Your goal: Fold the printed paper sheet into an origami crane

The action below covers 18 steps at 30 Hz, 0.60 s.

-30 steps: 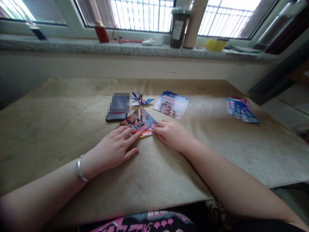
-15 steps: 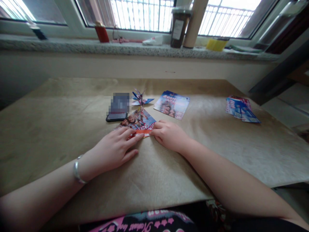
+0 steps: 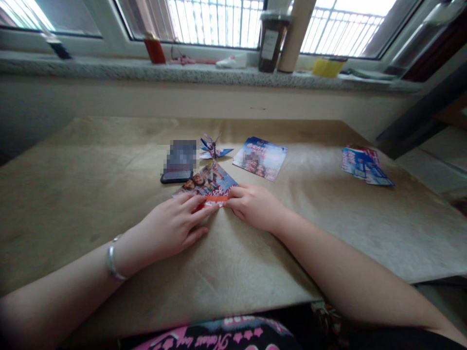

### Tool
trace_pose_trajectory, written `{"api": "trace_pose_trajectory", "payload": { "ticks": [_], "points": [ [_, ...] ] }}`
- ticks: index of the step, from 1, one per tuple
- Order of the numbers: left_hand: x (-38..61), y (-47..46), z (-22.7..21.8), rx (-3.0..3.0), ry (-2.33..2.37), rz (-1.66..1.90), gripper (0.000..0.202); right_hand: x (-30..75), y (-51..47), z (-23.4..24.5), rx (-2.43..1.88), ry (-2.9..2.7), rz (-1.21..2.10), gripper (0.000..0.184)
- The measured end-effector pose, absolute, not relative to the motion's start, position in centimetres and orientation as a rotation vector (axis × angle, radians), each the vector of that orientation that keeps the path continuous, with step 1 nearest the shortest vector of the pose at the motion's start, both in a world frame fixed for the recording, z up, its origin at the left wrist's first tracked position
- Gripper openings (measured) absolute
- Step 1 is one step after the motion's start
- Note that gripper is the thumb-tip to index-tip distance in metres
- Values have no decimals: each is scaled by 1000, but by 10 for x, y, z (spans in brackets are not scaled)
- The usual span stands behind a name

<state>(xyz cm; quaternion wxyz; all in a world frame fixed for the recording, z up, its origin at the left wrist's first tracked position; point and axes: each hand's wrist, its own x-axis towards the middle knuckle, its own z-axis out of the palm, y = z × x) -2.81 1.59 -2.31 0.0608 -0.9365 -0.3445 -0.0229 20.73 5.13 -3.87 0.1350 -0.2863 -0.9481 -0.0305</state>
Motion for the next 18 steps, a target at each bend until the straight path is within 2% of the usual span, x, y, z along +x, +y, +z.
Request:
{"api": "trace_pose_trajectory", "payload": {
  "ticks": [18],
  "points": [
    [-31, 18, -24, -2868, -964, -165, 45, 207, 52, -37, -737, -2774, -166, 28]
  ]
}}
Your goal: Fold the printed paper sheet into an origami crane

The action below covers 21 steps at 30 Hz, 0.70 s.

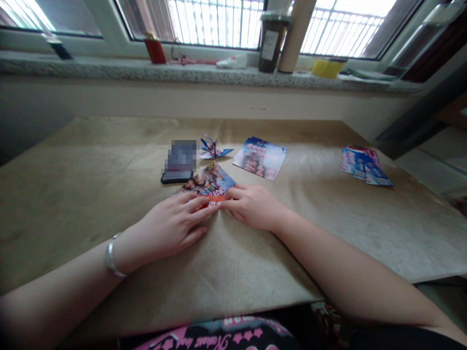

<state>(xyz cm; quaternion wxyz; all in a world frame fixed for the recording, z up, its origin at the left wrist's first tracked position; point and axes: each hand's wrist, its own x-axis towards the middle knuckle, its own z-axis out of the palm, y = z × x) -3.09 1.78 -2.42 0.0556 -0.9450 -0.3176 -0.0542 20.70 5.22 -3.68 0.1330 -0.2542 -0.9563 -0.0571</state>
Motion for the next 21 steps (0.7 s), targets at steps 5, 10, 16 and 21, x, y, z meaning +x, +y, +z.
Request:
{"api": "trace_pose_trajectory", "payload": {
  "ticks": [5, 10, 16, 21],
  "points": [
    [-31, 18, -26, -2861, -972, -160, 45, 203, 53, -33, -703, -2802, -198, 23],
    [-29, 18, -25, -2851, -976, -129, 43, 205, 55, -34, -706, -2803, -195, 22],
    [-30, 18, -26, -2839, -963, -172, 39, 209, 59, -34, -677, -2799, -130, 22],
    [-30, 19, -27, -2849, -965, -200, 38, 209, 60, -32, -680, -2810, -104, 24]
  ]
}}
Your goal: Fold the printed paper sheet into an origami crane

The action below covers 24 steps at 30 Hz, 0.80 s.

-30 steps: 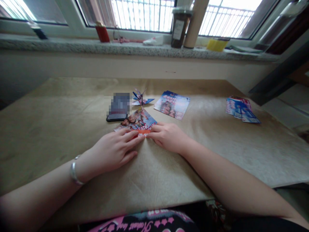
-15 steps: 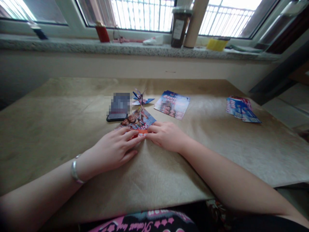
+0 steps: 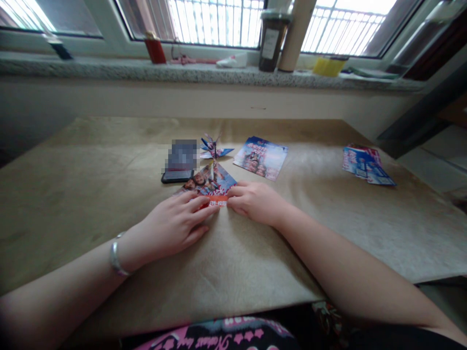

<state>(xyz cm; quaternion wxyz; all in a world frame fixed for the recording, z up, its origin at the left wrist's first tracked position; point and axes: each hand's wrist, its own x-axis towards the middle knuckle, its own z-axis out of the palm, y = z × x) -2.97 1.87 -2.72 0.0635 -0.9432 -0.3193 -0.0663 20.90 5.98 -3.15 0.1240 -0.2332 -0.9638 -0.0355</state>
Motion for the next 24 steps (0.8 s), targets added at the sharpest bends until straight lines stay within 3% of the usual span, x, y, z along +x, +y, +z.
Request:
{"api": "trace_pose_trajectory", "payload": {
  "ticks": [24],
  "points": [
    [-29, 18, -27, -2837, -974, -187, 36, 225, 65, -28, -713, -2797, -97, 23]
  ]
}}
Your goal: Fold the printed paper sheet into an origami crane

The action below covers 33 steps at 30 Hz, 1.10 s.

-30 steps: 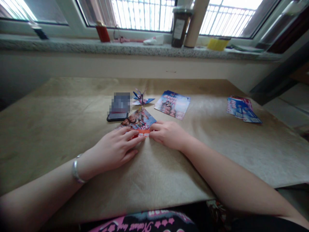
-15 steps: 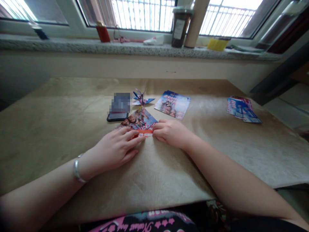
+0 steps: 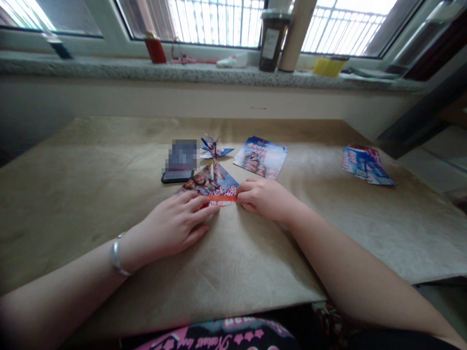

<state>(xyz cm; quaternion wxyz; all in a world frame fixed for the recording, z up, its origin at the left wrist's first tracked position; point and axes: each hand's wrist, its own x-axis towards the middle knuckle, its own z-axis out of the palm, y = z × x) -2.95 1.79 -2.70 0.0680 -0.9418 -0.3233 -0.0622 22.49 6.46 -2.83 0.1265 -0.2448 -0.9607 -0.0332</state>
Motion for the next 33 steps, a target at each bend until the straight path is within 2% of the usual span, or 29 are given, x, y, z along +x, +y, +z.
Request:
{"api": "trace_pose_trajectory", "payload": {
  "ticks": [13, 33],
  "points": [
    [-31, 19, -29, -2849, -981, -175, 38, 230, 63, -26, -857, -2827, -200, 19],
    [-33, 19, -32, -2846, -986, -170, 39, 243, 65, -17, -1092, -2884, -157, 19]
  ]
}}
